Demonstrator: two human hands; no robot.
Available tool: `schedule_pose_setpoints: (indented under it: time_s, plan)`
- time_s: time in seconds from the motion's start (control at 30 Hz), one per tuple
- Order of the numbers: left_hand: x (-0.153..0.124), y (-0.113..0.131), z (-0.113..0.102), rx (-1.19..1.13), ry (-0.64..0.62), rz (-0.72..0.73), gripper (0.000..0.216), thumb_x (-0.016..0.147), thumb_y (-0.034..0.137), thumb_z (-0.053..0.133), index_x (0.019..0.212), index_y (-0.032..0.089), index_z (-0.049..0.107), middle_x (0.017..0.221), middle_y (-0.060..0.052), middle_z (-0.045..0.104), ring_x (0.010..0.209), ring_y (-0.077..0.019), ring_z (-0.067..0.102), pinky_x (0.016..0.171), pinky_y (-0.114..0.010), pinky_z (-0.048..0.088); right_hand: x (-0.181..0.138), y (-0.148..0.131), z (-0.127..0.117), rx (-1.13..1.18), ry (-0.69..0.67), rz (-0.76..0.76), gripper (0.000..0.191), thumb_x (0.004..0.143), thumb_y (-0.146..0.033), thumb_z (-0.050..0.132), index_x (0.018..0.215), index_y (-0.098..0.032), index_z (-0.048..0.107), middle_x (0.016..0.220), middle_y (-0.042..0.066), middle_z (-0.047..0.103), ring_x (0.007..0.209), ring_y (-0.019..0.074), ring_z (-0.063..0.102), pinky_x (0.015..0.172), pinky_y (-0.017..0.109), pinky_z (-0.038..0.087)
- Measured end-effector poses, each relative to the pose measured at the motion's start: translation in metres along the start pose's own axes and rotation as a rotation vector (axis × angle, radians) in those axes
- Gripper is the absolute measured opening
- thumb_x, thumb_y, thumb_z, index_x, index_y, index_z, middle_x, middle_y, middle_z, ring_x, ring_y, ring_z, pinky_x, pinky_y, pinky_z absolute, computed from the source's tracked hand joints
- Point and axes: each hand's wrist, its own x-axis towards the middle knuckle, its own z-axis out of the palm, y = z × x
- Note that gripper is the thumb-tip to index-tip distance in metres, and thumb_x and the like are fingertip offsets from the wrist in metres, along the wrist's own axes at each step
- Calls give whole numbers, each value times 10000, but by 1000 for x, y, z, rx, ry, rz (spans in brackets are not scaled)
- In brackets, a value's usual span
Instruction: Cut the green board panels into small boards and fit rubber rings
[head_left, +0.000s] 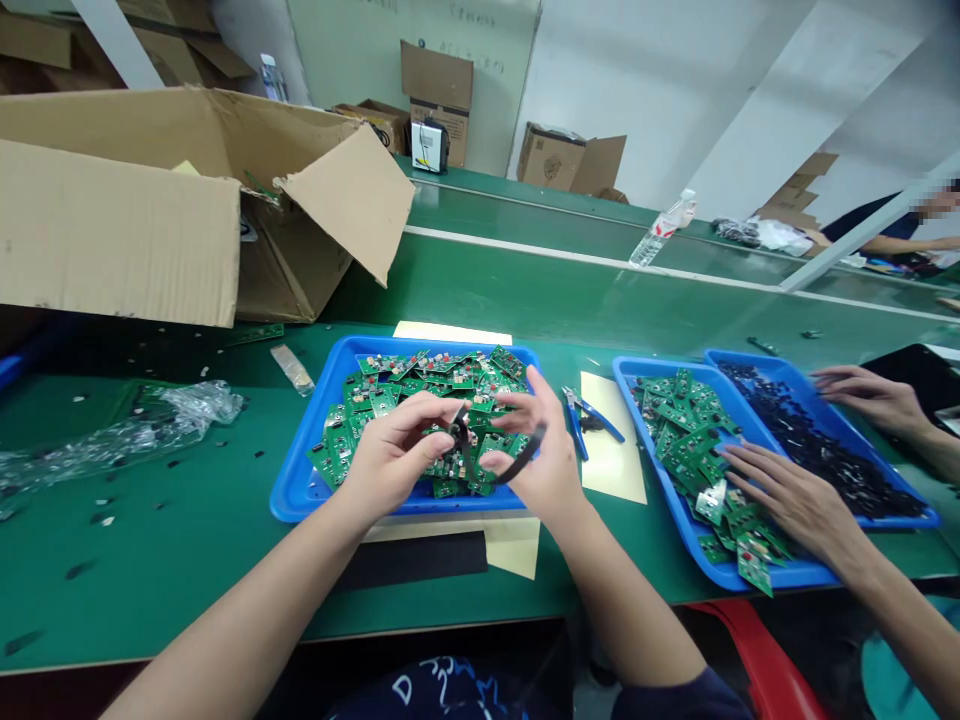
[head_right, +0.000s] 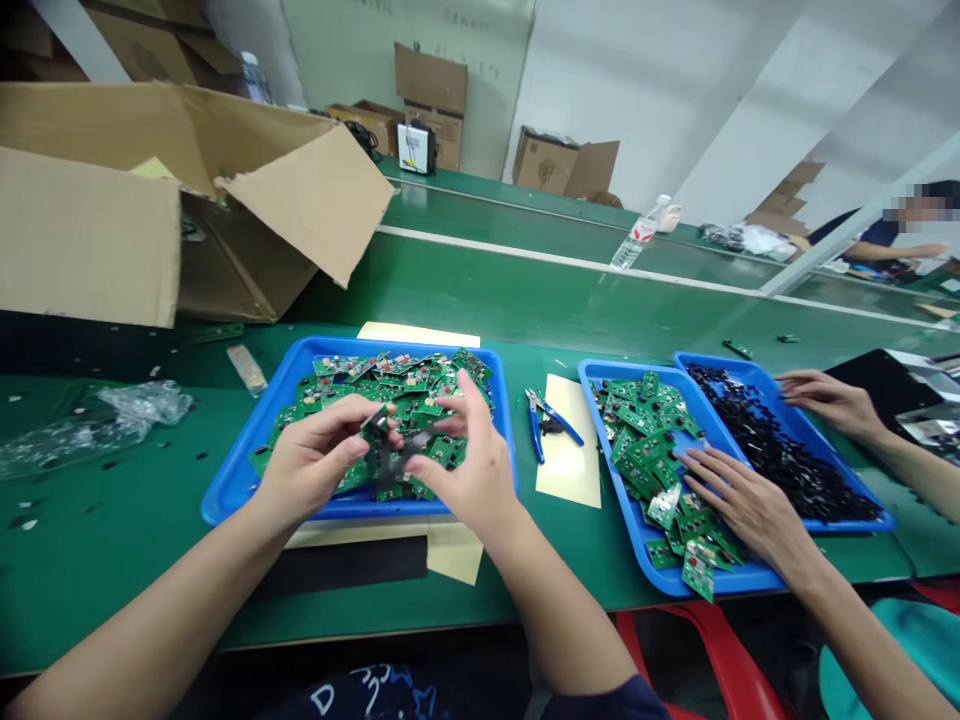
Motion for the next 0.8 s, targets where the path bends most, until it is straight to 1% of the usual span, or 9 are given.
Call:
schedule_pose_setpoints:
  time_s: [0.07, 0.13, 0.2, 0.27, 0.4, 0.53, 0.63, 0.73, 0.8]
  plan:
    - [0, 1, -3, -139, 33, -66, 305, 755, 398, 660, 988, 201, 676, 831, -61, 630, 754, -196, 637, 663, -331, 534, 3, 4, -3, -43, 81, -20, 698, 779, -324, 630, 1381, -232, 290, 1266, 155, 506, 871, 187, 634, 726, 342, 554]
    - [0, 2, -5, -242, 63, -120, 325, 737, 414, 675, 979, 198, 669, 842, -65, 643, 744, -210, 654, 672, -362, 545, 6, 6, -6, -31, 187, -7, 548, 852, -260, 516, 1365, -278, 324, 1280, 134, 490, 696, 119, 628, 573, 270, 542]
    - [0, 3, -6, -293, 58, -145, 329, 714, 416, 696, 959, 198, 667, 831, -62, 649, 732, -216, 661, 664, -371, 551, 7, 5, -8, 24, 246, 15, 478, 875, -201, 445, 1334, -311, 375, 1179, 92, 551, 489, 51, 533, 413, 211, 458]
    - [-1, 4, -5, -312, 9, -145, 317, 711, 415, 699, 947, 205, 667, 810, -55, 648, 720, -208, 659, 651, -359, 550, 6, 4, -8, 66, 237, 42, 467, 859, -172, 454, 1302, -314, 424, 1024, 46, 600, 419, 34, 446, 362, 195, 399]
    - [-3, 2, -3, -269, -82, -126, 288, 724, 401, 691, 933, 202, 683, 791, -53, 617, 699, -173, 612, 632, -312, 527, 3, 2, -2, 76, 139, 59, 494, 807, -128, 479, 1274, -289, 479, 815, -7, 593, 485, 64, 440, 434, 203, 432]
    - [-2, 0, -2, -238, -131, -114, 262, 743, 372, 678, 951, 212, 686, 806, -44, 580, 696, -156, 572, 631, -303, 506, 3, 1, 1, 78, 66, 61, 421, 812, -116, 434, 1170, -276, 586, 871, 14, 603, 508, 70, 439, 445, 212, 431]
    - [0, 1, -1, -192, -136, -83, 250, 757, 344, 667, 967, 210, 681, 795, -41, 573, 706, -151, 557, 620, -280, 486, 2, 2, 0, 148, 67, 88, 387, 838, -126, 395, 1100, -281, 634, 945, 28, 637, 483, 66, 451, 419, 219, 428]
    - [1, 4, 0, -107, -143, -14, 227, 768, 293, 659, 980, 217, 681, 790, -35, 574, 719, -140, 544, 634, -261, 477, 0, 3, -1, 226, 98, 54, 400, 842, -126, 373, 1104, -274, 637, 967, 39, 658, 659, 119, 591, 520, 262, 512]
    - [1, 5, 0, -51, -160, 19, 225, 770, 255, 655, 992, 225, 680, 805, -33, 582, 740, -139, 549, 671, -266, 486, -1, 3, -1, 252, 126, 4, 391, 831, -118, 378, 1072, -260, 651, 909, 40, 663, 782, 155, 621, 582, 290, 538]
